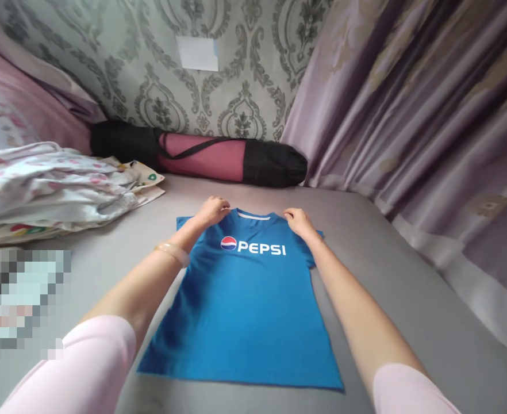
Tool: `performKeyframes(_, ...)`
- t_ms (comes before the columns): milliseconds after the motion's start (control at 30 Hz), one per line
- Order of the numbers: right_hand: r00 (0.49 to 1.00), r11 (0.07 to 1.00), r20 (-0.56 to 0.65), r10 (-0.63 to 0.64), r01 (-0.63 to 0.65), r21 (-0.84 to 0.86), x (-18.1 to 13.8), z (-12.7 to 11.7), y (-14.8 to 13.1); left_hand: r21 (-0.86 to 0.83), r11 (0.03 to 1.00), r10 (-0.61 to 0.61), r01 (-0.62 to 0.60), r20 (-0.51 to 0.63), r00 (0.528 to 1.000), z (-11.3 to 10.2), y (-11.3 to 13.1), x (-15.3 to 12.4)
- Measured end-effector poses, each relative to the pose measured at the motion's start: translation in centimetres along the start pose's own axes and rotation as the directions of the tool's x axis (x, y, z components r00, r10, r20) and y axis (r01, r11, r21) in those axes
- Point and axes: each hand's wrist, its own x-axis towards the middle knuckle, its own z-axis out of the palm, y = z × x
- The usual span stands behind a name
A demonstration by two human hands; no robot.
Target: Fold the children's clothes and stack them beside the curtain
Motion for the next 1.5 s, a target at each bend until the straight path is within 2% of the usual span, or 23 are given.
performKeyframes(100, 0.993, 0.995, 0.078, -0.084, 0.088, -0.046, 0.4, 1.1, 0.0, -0.033, 0.999, 0.001, 0.001, 0.072, 0.997, 1.0, 0.4, 1.1)
performKeyframes(233, 0.997, 0.987, 0.077, -0.032, 0.044, -0.152, 0.6, 2.2, -1.0, -0.079, 0.996, -0.041, 0.047, 0.078, 0.996, 1.7, 0.8, 1.4)
performKeyframes(367, 1.000, 0.979, 0.010, 0.018, -0.015, -0.202, 0.2, 2.6, -2.0, -0.128, 0.988, -0.092, 0.092, 0.002, 0.996, 1.9, 1.5, 1.3)
performKeyframes(467, 0.998, 0.972, -0.060, 0.022, -0.035, -0.231, -0.2, 3.1, -2.4, -0.078, 0.991, -0.116, 0.111, -0.063, 0.991, 2.0, 2.1, 0.8)
performKeyframes(633, 0.991, 0.960, -0.131, 0.011, -0.047, -0.275, -0.7, 4.2, -2.1, 0.108, 0.973, -0.197, 0.203, -0.066, 0.978, 2.8, 2.6, -0.1)
performKeyframes(733, 0.986, 0.961, -0.165, 0.027, -0.071, -0.267, -0.7, 4.5, -1.7, 0.114, 0.963, -0.232, 0.243, -0.097, 0.968, 3.2, 2.3, 0.2)
performKeyframes(800, 0.986, 0.962, -0.163, 0.043, -0.085, -0.258, -0.5, 4.2, -1.5, 0.069, 0.970, -0.228, 0.233, -0.072, 0.971, 3.0, 1.8, 0.8)
performKeyframes(933, 0.996, 0.968, -0.041, 0.078, -0.085, -0.234, -0.3, 2.6, -1.4, 0.001, 0.974, -0.226, 0.226, 0.027, 0.974, 1.0, 0.9, 0.8)
performKeyframes(1033, 1.000, 0.963, -0.010, 0.026, -0.028, -0.267, -1.8, 1.9, -2.2, 0.102, 0.983, -0.148, 0.153, -0.048, 0.988, -0.1, 1.4, -1.6)
performKeyframes(1133, 0.995, 0.961, 0.045, -0.094, 0.102, -0.255, -5.0, 3.0, -4.1, 0.164, 0.985, 0.054, -0.054, 0.003, 0.999, 0.8, 2.8, -5.1)
performKeyframes(1200, 0.978, 0.963, 0.139, -0.155, 0.181, -0.199, -7.2, 4.3, -5.3, 0.137, 0.983, 0.118, -0.121, 0.029, 0.993, 2.0, 3.7, -6.9)
performKeyframes(1333, 0.960, 0.964, 0.204, -0.190, 0.222, -0.149, -9.1, 5.6, -6.1, 0.104, 0.994, 0.039, -0.046, 0.065, 0.997, 3.6, 4.0, -8.1)
performKeyframes(1500, 0.977, 0.972, 0.196, -0.083, 0.122, -0.200, -8.3, 4.5, -4.1, 0.120, 0.989, -0.100, 0.083, 0.151, 0.983, 2.6, 2.6, -8.0)
